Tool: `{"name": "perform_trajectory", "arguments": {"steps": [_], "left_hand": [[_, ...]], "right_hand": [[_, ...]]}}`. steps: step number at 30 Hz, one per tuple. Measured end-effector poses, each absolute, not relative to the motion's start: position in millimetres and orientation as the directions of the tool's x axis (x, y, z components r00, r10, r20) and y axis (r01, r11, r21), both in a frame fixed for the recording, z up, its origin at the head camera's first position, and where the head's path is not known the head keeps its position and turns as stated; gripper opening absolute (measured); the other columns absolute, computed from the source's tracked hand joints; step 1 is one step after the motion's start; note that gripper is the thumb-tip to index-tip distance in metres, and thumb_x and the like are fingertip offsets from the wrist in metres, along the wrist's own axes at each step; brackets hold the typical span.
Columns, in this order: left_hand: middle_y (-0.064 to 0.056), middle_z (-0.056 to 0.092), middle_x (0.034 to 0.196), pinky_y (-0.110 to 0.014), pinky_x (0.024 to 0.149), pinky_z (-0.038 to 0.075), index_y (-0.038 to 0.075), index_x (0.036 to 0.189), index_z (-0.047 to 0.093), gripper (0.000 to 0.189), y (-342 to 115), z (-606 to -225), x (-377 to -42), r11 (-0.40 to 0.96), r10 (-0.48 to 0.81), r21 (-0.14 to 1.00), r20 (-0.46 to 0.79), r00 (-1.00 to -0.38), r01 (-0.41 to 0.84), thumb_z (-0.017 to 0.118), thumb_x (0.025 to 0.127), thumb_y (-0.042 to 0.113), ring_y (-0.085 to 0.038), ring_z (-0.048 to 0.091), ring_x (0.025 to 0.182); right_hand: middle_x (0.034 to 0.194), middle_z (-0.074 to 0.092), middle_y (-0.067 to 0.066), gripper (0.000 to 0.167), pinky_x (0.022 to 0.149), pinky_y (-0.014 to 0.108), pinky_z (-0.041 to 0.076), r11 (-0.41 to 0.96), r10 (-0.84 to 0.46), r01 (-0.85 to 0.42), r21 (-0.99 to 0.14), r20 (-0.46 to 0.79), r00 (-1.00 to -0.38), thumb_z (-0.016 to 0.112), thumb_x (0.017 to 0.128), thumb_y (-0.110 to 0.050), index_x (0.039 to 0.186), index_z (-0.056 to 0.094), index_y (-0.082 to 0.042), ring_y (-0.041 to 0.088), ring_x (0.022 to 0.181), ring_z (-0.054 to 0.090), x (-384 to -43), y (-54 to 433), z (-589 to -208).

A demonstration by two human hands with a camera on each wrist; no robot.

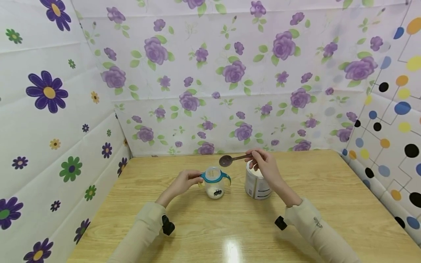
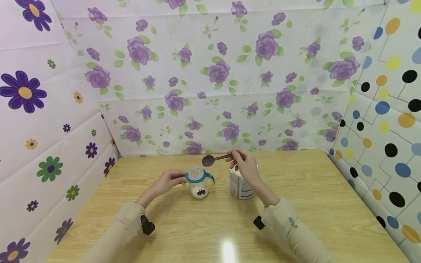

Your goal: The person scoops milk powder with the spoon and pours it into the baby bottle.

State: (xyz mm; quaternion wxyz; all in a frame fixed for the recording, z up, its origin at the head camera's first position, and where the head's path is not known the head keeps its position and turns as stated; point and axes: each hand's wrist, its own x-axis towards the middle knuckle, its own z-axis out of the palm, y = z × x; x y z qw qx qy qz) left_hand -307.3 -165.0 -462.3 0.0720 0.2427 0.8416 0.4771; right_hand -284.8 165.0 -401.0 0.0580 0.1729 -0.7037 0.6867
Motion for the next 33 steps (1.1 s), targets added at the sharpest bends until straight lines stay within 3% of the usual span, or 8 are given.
{"name": "perform_trajectory", "arguments": {"steps": [9,16,33], "left_hand": [[-0.013,0.071,0.108,-0.049,0.089,0.055,0.008,0.122,0.067,0.029,-164.8,-463.3,-307.3,0.424,0.483,0.838,0.112,-0.868,0.344,0.061,0.095,0.019,-0.027,0.068,0.098],[-0.011,0.071,0.109,-0.042,0.089,0.057,0.009,0.123,0.067,0.03,-164.6,-461.8,-306.7,0.442,0.472,0.833,0.1,-0.876,0.333,0.061,0.095,0.019,-0.023,0.068,0.099],[-0.013,0.071,0.109,-0.052,0.091,0.054,0.008,0.123,0.067,0.03,-165.2,-463.3,-307.4,0.414,0.478,0.848,0.107,-0.872,0.331,0.061,0.096,0.02,-0.028,0.067,0.1]], "right_hand": [[0.076,0.068,-0.007,0.039,0.05,0.016,0.045,-0.031,-0.094,-0.317,-0.948,0.319,-0.943,0.042,0.105,-0.022,0.11,0.057,0.014,0.003,0.058,0.057,-287.1,169.0,-402.8],[0.073,0.065,-0.008,0.039,0.049,0.014,0.044,-0.071,-0.045,-0.304,-0.95,0.308,-0.95,0.039,0.106,-0.019,0.107,0.056,0.015,0.003,0.056,0.054,-288.7,172.6,-402.5],[0.068,0.061,-0.005,0.033,0.047,0.014,0.042,-0.128,0.041,-0.232,-0.964,0.228,-0.973,0.038,0.106,-0.019,0.094,0.061,0.001,0.005,0.054,0.051,-291.5,179.0,-400.6]]}}
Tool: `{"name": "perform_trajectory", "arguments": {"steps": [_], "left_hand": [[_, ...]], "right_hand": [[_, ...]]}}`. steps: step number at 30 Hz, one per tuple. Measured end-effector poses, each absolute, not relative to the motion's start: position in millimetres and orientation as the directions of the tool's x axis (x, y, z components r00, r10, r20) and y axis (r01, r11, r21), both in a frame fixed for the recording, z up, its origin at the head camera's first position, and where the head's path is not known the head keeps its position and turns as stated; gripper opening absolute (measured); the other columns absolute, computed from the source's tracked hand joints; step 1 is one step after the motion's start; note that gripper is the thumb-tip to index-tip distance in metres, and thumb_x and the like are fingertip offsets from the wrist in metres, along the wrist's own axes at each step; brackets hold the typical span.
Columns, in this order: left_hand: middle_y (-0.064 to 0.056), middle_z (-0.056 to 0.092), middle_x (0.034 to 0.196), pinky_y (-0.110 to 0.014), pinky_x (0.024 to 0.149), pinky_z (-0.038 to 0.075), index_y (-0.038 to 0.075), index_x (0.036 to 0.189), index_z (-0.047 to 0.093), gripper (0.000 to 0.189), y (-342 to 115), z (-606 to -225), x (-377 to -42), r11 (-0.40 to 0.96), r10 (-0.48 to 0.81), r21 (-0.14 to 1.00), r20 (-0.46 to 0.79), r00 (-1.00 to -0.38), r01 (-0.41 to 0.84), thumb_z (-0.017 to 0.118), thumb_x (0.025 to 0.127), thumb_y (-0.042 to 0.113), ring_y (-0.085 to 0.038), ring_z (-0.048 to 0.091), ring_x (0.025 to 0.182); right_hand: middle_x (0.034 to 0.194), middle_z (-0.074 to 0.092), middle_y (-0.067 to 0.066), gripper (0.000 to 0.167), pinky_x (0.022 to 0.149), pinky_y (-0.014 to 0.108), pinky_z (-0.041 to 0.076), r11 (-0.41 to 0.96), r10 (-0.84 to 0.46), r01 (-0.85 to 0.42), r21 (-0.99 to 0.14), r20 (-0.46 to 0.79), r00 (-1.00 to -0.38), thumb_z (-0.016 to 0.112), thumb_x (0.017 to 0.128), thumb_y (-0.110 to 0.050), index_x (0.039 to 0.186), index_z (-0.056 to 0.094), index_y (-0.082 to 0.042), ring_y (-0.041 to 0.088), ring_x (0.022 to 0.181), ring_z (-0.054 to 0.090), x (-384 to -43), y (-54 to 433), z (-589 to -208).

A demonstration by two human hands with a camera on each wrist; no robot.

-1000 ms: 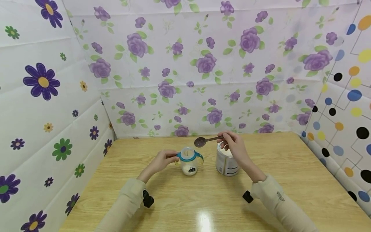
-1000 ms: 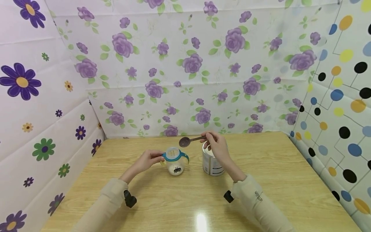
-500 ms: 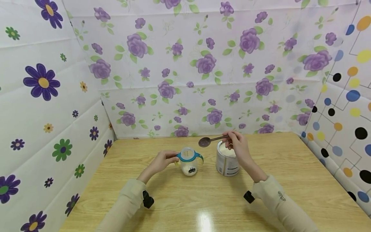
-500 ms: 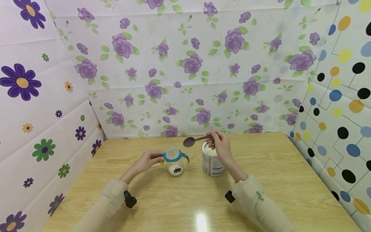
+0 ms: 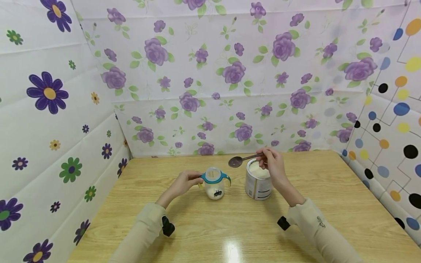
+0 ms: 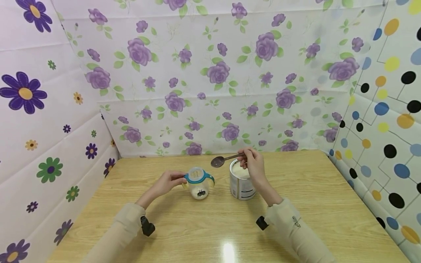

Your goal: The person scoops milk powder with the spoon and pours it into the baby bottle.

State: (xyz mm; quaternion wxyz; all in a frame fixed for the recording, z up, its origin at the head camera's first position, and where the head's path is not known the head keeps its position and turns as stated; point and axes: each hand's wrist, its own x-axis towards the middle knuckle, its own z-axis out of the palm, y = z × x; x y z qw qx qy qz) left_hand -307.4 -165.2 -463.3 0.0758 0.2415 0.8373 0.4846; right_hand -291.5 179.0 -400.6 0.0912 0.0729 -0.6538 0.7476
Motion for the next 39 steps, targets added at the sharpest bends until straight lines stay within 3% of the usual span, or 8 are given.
{"name": "perform_trajectory", "arguments": {"steps": [13,20,23,29,35,39], "left_hand": [[-0.013,0.07,0.109,-0.046,0.09,0.055,0.009,0.122,0.067,0.029,-165.7,-463.7,-308.8,0.415,0.485,0.844,0.111,-0.868,0.339,0.06,0.096,0.019,-0.026,0.067,0.1],[-0.013,0.07,0.109,-0.051,0.091,0.054,0.009,0.122,0.067,0.029,-166.0,-463.2,-308.3,0.408,0.485,0.848,0.112,-0.867,0.338,0.061,0.096,0.018,-0.027,0.067,0.1],[-0.013,0.071,0.109,-0.052,0.091,0.053,0.009,0.121,0.068,0.029,-165.8,-463.3,-308.0,0.411,0.483,0.847,0.111,-0.869,0.337,0.061,0.095,0.019,-0.027,0.067,0.099],[-0.014,0.071,0.108,-0.049,0.09,0.055,0.009,0.12,0.068,0.027,-165.3,-462.7,-307.2,0.414,0.491,0.84,0.119,-0.863,0.352,0.06,0.096,0.018,-0.029,0.067,0.099],[-0.014,0.07,0.108,-0.043,0.09,0.056,0.009,0.12,0.068,0.026,-165.6,-462.2,-306.9,0.42,0.489,0.836,0.119,-0.864,0.353,0.06,0.096,0.017,-0.028,0.067,0.099],[-0.015,0.07,0.108,-0.049,0.09,0.055,0.008,0.12,0.068,0.026,-165.5,-462.3,-306.9,0.414,0.49,0.839,0.121,-0.863,0.353,0.06,0.096,0.017,-0.028,0.067,0.099]], "right_hand": [[0.063,0.058,-0.003,0.03,0.045,0.015,0.042,-0.141,0.121,-0.224,-0.964,0.208,-0.971,0.037,0.103,-0.009,0.088,0.06,0.002,0.006,0.05,0.049,-284.8,181.5,-390.5],[0.059,0.057,-0.002,0.029,0.044,0.015,0.041,-0.14,0.172,-0.27,-0.953,0.245,-0.954,0.037,0.101,-0.004,0.089,0.057,0.012,0.006,0.048,0.048,-278.1,180.5,-384.0],[0.058,0.056,-0.002,0.029,0.044,0.015,0.04,-0.147,0.189,-0.279,-0.949,0.249,-0.95,0.037,0.101,-0.003,0.086,0.058,0.01,0.006,0.047,0.048,-279.0,181.4,-385.2],[0.057,0.054,-0.001,0.031,0.043,0.015,0.04,-0.128,0.232,-0.302,-0.945,0.267,-0.935,0.037,0.101,-0.006,0.08,0.06,0.0,0.006,0.047,0.047,-288.1,187.2,-395.5],[0.057,0.052,-0.003,0.034,0.042,0.016,0.039,-0.051,0.272,-0.379,-0.924,0.353,-0.895,0.039,0.104,-0.013,0.08,0.059,0.001,0.005,0.047,0.046,-295.9,192.9,-405.1],[0.057,0.052,-0.005,0.035,0.041,0.015,0.039,-0.007,0.302,-0.41,-0.912,0.389,-0.87,0.04,0.104,-0.015,0.079,0.059,0.002,0.005,0.047,0.045,-297.5,196.7,-406.3]]}}
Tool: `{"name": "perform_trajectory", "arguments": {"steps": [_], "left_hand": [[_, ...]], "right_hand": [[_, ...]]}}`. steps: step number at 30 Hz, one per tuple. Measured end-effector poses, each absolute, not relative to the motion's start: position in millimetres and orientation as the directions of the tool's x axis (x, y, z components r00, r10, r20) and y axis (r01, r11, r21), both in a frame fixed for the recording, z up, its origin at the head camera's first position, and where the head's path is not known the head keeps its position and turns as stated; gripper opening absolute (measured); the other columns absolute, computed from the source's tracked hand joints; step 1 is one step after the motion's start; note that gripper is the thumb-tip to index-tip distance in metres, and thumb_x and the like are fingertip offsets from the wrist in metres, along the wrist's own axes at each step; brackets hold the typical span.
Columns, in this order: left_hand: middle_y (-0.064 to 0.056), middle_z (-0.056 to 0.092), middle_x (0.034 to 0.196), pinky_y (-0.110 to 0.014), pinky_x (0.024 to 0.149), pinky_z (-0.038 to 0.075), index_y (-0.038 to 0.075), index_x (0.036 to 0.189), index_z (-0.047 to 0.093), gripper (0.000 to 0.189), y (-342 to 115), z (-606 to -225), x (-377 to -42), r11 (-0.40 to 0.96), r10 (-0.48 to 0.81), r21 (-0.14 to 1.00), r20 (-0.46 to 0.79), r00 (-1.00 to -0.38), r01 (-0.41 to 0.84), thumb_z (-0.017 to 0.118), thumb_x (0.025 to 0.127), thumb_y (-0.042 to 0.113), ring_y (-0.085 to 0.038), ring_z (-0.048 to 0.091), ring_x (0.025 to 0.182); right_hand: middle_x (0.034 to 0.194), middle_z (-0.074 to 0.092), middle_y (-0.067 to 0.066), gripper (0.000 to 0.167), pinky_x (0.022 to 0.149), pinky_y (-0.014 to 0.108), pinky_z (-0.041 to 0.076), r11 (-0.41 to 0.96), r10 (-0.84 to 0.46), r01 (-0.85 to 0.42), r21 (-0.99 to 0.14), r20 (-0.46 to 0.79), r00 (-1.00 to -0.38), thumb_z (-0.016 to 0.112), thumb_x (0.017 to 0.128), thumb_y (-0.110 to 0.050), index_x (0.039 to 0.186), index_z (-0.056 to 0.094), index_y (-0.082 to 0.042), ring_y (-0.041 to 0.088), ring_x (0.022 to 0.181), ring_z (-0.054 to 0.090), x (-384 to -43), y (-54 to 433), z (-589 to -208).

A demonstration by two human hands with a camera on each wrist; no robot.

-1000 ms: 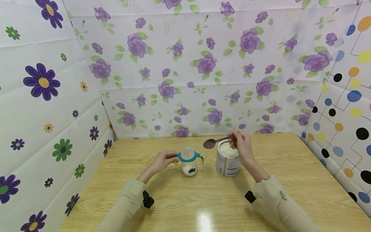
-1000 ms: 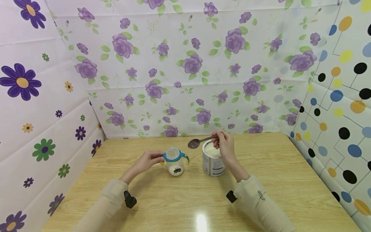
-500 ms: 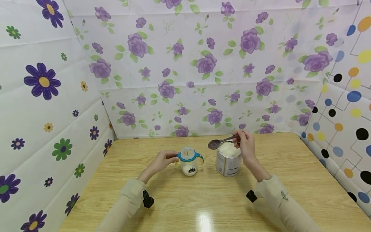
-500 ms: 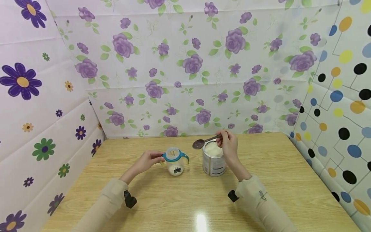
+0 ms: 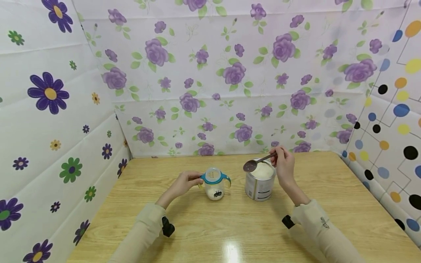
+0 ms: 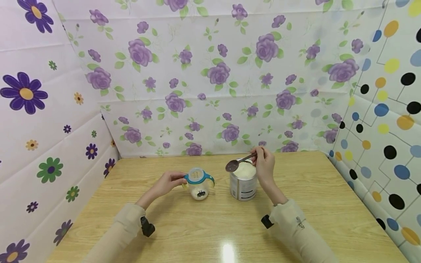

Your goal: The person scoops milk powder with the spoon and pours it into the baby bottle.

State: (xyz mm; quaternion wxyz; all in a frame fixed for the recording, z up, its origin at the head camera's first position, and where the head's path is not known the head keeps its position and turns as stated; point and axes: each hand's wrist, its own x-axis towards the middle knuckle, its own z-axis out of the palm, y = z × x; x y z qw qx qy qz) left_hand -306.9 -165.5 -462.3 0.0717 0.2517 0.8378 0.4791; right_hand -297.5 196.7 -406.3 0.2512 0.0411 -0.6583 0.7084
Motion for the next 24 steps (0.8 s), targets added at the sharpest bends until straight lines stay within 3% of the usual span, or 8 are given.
{"name": "perform_trajectory", "arguments": {"steps": [4,14,19,24], "left_hand": [[-0.017,0.07,0.108,-0.056,0.091,0.052,0.007,0.12,0.068,0.026,-165.6,-463.7,-307.7,0.402,0.494,0.844,0.127,-0.86,0.355,0.06,0.096,0.016,-0.031,0.067,0.099],[-0.016,0.07,0.108,-0.056,0.09,0.052,0.007,0.119,0.068,0.026,-165.9,-464.6,-309.0,0.401,0.494,0.844,0.129,-0.86,0.357,0.06,0.096,0.016,-0.031,0.067,0.099],[-0.014,0.07,0.108,-0.051,0.09,0.054,0.009,0.119,0.068,0.026,-165.7,-464.7,-309.2,0.414,0.488,0.841,0.117,-0.865,0.348,0.061,0.096,0.018,-0.028,0.068,0.099],[-0.021,0.069,0.109,-0.051,0.09,0.054,0.003,0.12,0.067,0.027,-164.9,-466.3,-310.5,0.418,0.492,0.838,0.117,-0.863,0.352,0.058,0.097,0.012,-0.035,0.066,0.101]], "right_hand": [[0.057,0.052,-0.005,0.035,0.041,0.016,0.039,-0.013,0.326,-0.423,-0.906,0.396,-0.858,0.041,0.103,-0.014,0.079,0.058,0.005,0.005,0.047,0.045,-298.9,200.0,-404.6],[0.054,0.051,-0.006,0.034,0.041,0.015,0.039,0.027,0.32,-0.461,-0.887,0.445,-0.836,0.043,0.101,-0.009,0.078,0.058,0.011,0.005,0.045,0.045,-292.3,206.9,-394.1],[0.056,0.051,-0.007,0.032,0.043,0.013,0.041,0.169,0.295,-0.51,-0.844,0.537,-0.79,0.047,0.1,-0.007,0.081,0.059,0.015,0.003,0.048,0.046,-284.1,205.5,-388.6],[0.058,0.054,0.012,0.03,0.044,0.011,0.039,0.343,0.269,-0.57,-0.746,0.66,-0.702,0.047,0.1,-0.004,0.076,0.062,0.009,-0.001,0.048,0.044,-297.7,209.9,-405.8]]}}
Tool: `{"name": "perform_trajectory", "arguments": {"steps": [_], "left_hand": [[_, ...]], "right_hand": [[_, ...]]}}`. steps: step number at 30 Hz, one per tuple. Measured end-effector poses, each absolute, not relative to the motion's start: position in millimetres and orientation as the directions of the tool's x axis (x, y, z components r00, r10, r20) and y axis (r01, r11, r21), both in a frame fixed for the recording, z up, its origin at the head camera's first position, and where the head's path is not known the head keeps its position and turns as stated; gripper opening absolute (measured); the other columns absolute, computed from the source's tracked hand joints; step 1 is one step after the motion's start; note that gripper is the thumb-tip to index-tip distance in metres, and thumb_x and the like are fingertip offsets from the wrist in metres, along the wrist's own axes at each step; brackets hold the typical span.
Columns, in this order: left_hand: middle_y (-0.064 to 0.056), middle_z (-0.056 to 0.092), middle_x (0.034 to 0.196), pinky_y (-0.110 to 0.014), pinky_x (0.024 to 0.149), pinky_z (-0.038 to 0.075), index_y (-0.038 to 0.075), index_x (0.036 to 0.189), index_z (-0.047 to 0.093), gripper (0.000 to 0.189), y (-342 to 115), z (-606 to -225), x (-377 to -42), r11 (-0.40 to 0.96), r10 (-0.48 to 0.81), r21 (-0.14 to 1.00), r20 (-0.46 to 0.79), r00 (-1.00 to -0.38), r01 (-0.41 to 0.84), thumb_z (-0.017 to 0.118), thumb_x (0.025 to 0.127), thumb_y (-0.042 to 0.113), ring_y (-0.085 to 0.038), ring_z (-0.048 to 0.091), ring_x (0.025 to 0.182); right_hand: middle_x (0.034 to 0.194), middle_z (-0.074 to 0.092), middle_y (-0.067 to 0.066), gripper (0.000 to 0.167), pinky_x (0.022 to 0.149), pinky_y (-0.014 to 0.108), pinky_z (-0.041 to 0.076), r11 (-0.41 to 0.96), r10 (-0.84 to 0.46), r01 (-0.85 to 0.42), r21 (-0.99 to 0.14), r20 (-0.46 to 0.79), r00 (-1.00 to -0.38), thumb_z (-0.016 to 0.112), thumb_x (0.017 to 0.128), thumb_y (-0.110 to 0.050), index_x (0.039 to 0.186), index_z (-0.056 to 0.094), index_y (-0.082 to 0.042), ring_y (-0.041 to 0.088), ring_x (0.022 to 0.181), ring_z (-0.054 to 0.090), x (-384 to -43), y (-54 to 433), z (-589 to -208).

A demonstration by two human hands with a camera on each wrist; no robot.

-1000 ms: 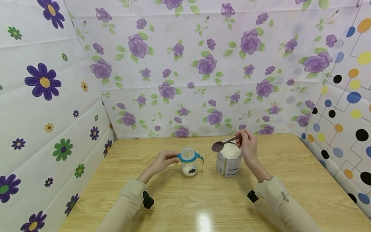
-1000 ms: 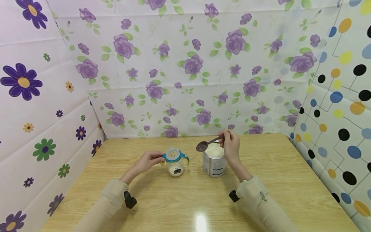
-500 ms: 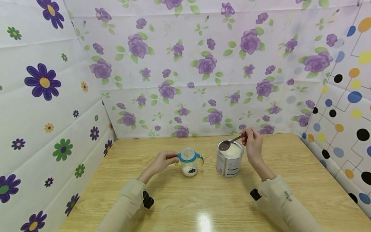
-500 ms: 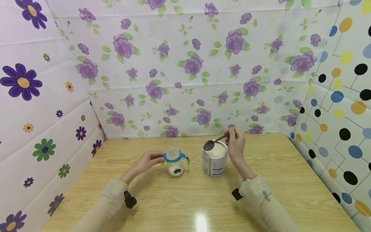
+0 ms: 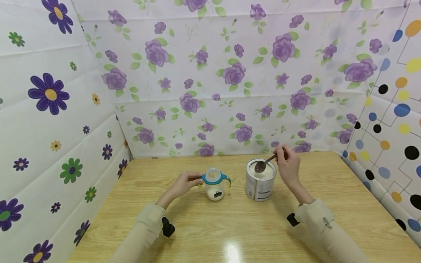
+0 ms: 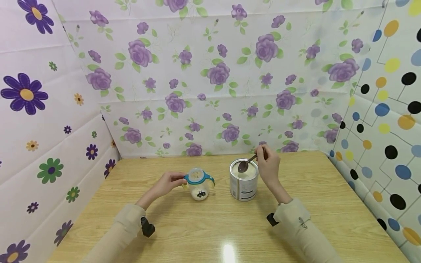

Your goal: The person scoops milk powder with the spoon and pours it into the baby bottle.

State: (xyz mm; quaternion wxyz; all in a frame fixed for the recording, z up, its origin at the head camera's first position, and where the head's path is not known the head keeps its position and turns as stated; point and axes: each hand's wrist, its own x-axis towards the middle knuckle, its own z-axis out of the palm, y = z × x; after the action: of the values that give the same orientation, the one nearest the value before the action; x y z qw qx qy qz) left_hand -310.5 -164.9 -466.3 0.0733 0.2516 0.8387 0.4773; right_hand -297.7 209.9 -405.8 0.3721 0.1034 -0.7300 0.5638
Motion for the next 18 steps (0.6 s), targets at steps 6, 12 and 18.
{"name": "perform_trajectory", "arguments": {"steps": [6,12,18], "left_hand": [[-0.026,0.067,0.11,-0.057,0.09,0.052,-0.002,0.121,0.065,0.027,-163.9,-465.9,-309.3,0.412,0.504,0.839,0.114,-0.856,0.355,0.056,0.097,0.007,-0.041,0.065,0.102],[-0.016,0.07,0.108,-0.048,0.089,0.056,0.006,0.12,0.068,0.027,-164.7,-466.3,-307.0,0.432,0.485,0.829,0.119,-0.867,0.355,0.06,0.096,0.017,-0.03,0.068,0.099],[-0.014,0.071,0.107,-0.051,0.09,0.054,0.008,0.119,0.069,0.027,-165.0,-464.4,-306.3,0.417,0.483,0.838,0.125,-0.866,0.353,0.06,0.096,0.02,-0.027,0.068,0.098]], "right_hand": [[0.058,0.054,0.016,0.036,0.044,0.012,0.036,0.489,0.226,-0.618,-0.616,0.774,-0.592,0.044,0.103,-0.009,0.073,0.062,0.002,-0.004,0.05,0.043,-307.7,214.3,-418.7],[0.055,0.052,0.008,0.04,0.045,0.014,0.032,0.573,0.104,-0.69,-0.441,0.875,-0.473,0.044,0.104,-0.016,0.071,0.059,-0.001,-0.002,0.05,0.04,-308.7,217.3,-422.0],[0.054,0.051,0.006,0.049,0.044,0.014,0.034,0.563,-0.019,-0.765,-0.313,0.92,-0.391,0.04,0.105,-0.031,0.069,0.058,-0.002,0.001,0.049,0.041,-310.7,219.8,-422.6]]}}
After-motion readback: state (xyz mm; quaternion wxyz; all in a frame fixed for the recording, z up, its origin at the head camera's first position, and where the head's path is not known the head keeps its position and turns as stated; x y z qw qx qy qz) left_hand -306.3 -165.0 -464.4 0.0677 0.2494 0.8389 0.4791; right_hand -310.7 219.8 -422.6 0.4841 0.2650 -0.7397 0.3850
